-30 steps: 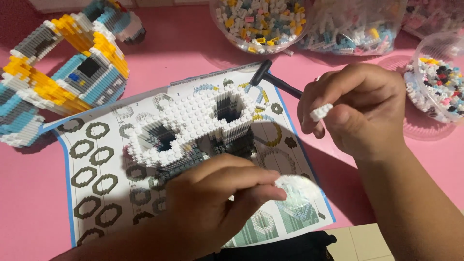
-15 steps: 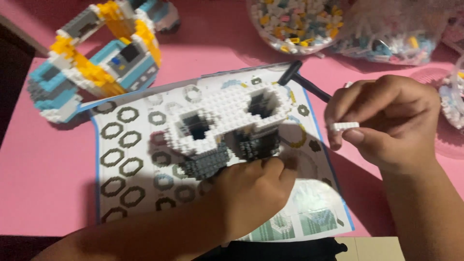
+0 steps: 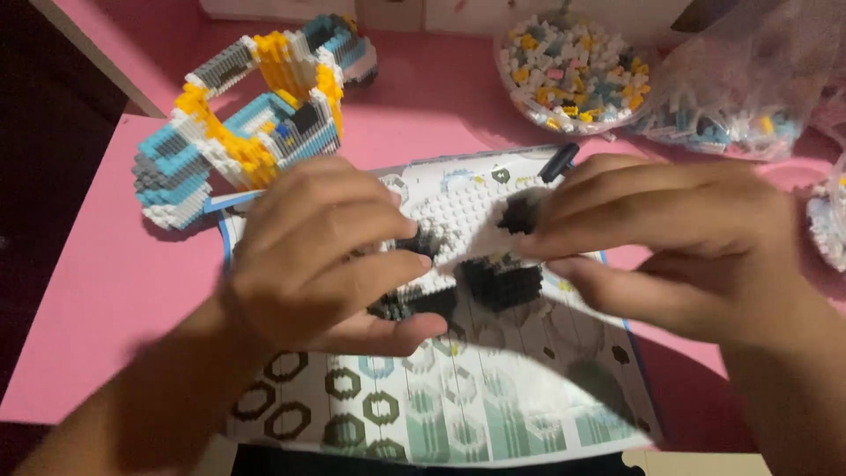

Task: Assembling a complex structure using small interlocking plastic blocks following printed instructions.

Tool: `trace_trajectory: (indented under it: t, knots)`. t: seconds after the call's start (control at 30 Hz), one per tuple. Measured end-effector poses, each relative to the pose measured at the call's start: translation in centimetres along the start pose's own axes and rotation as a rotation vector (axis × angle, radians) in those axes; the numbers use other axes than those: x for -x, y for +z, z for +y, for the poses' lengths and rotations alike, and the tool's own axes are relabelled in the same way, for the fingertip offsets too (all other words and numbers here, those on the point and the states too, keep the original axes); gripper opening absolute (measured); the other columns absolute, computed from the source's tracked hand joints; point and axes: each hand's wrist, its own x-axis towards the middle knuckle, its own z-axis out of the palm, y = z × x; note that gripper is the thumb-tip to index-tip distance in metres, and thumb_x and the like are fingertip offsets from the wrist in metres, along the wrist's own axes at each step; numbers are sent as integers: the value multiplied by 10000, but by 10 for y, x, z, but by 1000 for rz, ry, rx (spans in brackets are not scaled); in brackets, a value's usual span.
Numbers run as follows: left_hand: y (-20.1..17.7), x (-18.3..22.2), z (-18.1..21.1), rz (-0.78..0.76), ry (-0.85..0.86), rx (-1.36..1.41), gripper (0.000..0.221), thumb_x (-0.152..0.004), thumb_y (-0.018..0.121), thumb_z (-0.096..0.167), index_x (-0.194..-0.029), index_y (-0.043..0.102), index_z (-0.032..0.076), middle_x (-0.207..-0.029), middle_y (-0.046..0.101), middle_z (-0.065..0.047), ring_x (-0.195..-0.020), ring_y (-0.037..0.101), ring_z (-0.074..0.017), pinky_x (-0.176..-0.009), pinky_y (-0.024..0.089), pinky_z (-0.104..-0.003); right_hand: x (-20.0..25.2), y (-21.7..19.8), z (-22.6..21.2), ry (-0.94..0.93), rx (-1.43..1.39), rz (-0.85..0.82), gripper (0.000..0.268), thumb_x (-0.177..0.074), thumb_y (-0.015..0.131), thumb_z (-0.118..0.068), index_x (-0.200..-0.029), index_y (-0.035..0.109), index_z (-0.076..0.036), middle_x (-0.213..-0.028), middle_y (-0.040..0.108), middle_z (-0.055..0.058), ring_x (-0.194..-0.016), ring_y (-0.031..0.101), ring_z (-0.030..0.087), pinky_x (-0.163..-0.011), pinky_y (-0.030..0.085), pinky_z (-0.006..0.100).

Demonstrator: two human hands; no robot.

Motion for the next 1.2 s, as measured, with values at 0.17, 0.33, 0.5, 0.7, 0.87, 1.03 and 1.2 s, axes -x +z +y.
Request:
trace_trajectory:
  t: [0.17,0.33,0.5,0.7,0.87,1.03,1.2]
  knots:
    - [9,5,10,-16,-99,135,128,-1013,701,168,-949,633,80,-951,694,-110,-843,693,-348,-787,627,-508,-16,26,12,-98,-19,-75,124,-911,714,8,-1031,748,17,-1039,801,160,-933,822,261,-873,672,353]
    - [12,15,9,-19,-158,316,213,-1003,767,59,-1076,578,-7,-958,642,-164,-842,659,-407,-770,613,-539,-5,32,21,-123,118,-79,180,-929,683,-151,-1055,763,-52,-989,768,81,-910,688,277,-896,560,427]
    - [8,8,9,24,-169,285,131,-1035,688,127,-1007,667,1,-910,613,-118,-929,661,-325,-813,687,-509,15,43,37,-145,179,43,178,-869,803,-175,-1031,772,-107,-979,822,16,-928,725,223,-920,584,409]
    - [4,6,10,-42,-206,325,128,-1044,705,107,-1010,677,-13,-903,643,-126,-917,649,-344,-830,674,-527,17,43,36,-137,278,29,115,-859,822,-198,-965,784,-175,-992,827,-27,-916,723,140,-1053,596,469]
    - [3,7,11,-30,-198,303,133,-1059,688,101,-991,662,-11,-901,629,-124,-923,650,-338,-833,683,-520,23,39,31,-87,317,-4,131,-899,792,-220,-1027,762,-221,-1082,806,-71,-971,702,105,-1094,557,459]
    - [5,7,10,-6,-193,304,131,-1048,701,87,-961,668,-6,-873,625,-119,-887,650,-335,-799,677,-496,48,56,65,-143,333,175,119,-876,835,-267,-899,758,-353,-982,721,-105,-981,649,93,-1039,533,444]
    - [5,6,11,-8,-195,307,139,-1055,699,74,-954,656,-11,-865,614,-121,-888,642,-338,-785,674,-491,47,61,56,43,308,232,244,-863,914,-114,-874,761,-304,-1012,648,-61,-944,679,56,-1163,519,415]
